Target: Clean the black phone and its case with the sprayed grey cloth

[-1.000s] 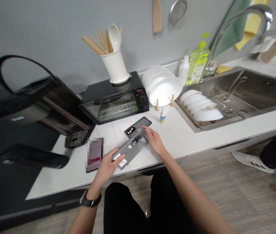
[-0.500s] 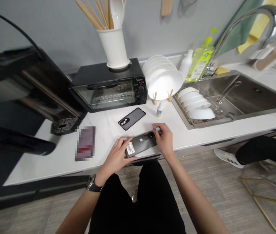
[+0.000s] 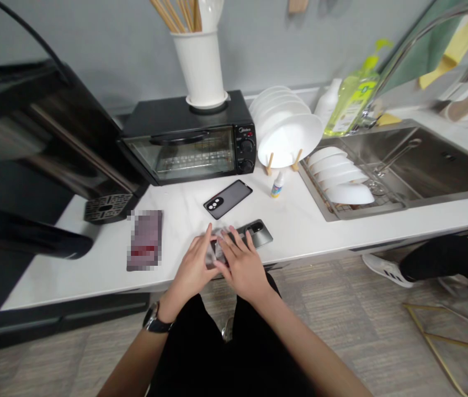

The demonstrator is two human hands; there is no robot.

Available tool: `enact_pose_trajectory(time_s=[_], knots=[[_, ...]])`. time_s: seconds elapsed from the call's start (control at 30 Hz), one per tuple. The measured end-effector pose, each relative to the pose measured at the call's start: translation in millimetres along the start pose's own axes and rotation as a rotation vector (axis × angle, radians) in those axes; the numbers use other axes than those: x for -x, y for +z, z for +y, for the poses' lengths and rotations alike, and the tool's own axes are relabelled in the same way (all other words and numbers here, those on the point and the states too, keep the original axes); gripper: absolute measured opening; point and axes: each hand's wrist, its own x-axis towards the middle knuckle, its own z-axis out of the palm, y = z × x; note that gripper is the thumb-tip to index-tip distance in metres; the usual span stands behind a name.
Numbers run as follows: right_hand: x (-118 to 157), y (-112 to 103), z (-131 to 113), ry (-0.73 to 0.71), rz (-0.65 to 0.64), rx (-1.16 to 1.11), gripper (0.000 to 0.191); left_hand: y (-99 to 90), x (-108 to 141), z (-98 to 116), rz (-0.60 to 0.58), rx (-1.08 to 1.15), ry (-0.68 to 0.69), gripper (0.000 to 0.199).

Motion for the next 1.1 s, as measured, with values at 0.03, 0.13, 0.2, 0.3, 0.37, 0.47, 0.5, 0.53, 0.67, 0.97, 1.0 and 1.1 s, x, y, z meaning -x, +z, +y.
enact_pose_trajectory(time_s=[0.03,0.13,0.2,0.3,0.37,0.47,0.5,0.53,0.67,0.97,1.0,1.1], knots=[[5,0,-5,-0.046,-0.023,-0.005,0.055,0.2,2,-2,0.013,-0.005,-0.009,0.12],[32,-5,6,-0.047,-0.01,0.044,0.057,-0.6,4,-3,0.029,0.001,-0.021,0.124],[47,-11,29,0.082,0.059,0.103,0.06,-1.7,3,-2,0.036,0.011,-0.016,0.126],[41,-16,57,0.256,0.14,0.136,0.064,-3.1,0,-2,0.031,0.016,-0.009,0.124],[22,-13,53,0.26,0.137,0.101,0.066,-3.5,-1,-3,0.017,0.022,-0.01,0.121],[-4,-2,16,0.11,0.081,0.004,0.068,-4.1,0,-4,-0.006,0.023,-0.024,0.117],[-5,1,3,0.044,0.055,-0.027,0.069,-4.2,1,-5,-0.01,0.022,-0.034,0.116],[-3,3,-8,-0.013,0.03,-0.051,0.071,-4.3,2,-5,-0.014,0.024,-0.043,0.116],[34,-2,-1,0.003,0.013,-0.015,0.07,-4.0,3,-3,-0.002,0.051,-0.039,0.116],[-2,-1,16,0.151,0.116,0.025,0.069,-6.0,0,-3,-0.015,0.028,-0.032,0.117],[-7,2,1,0.08,0.084,-0.016,0.069,-5.9,1,-3,-0.014,0.02,-0.03,0.116],[6,4,-24,-0.052,0.017,-0.083,0.067,-5.0,4,-1,-0.011,0.011,-0.019,0.117]])
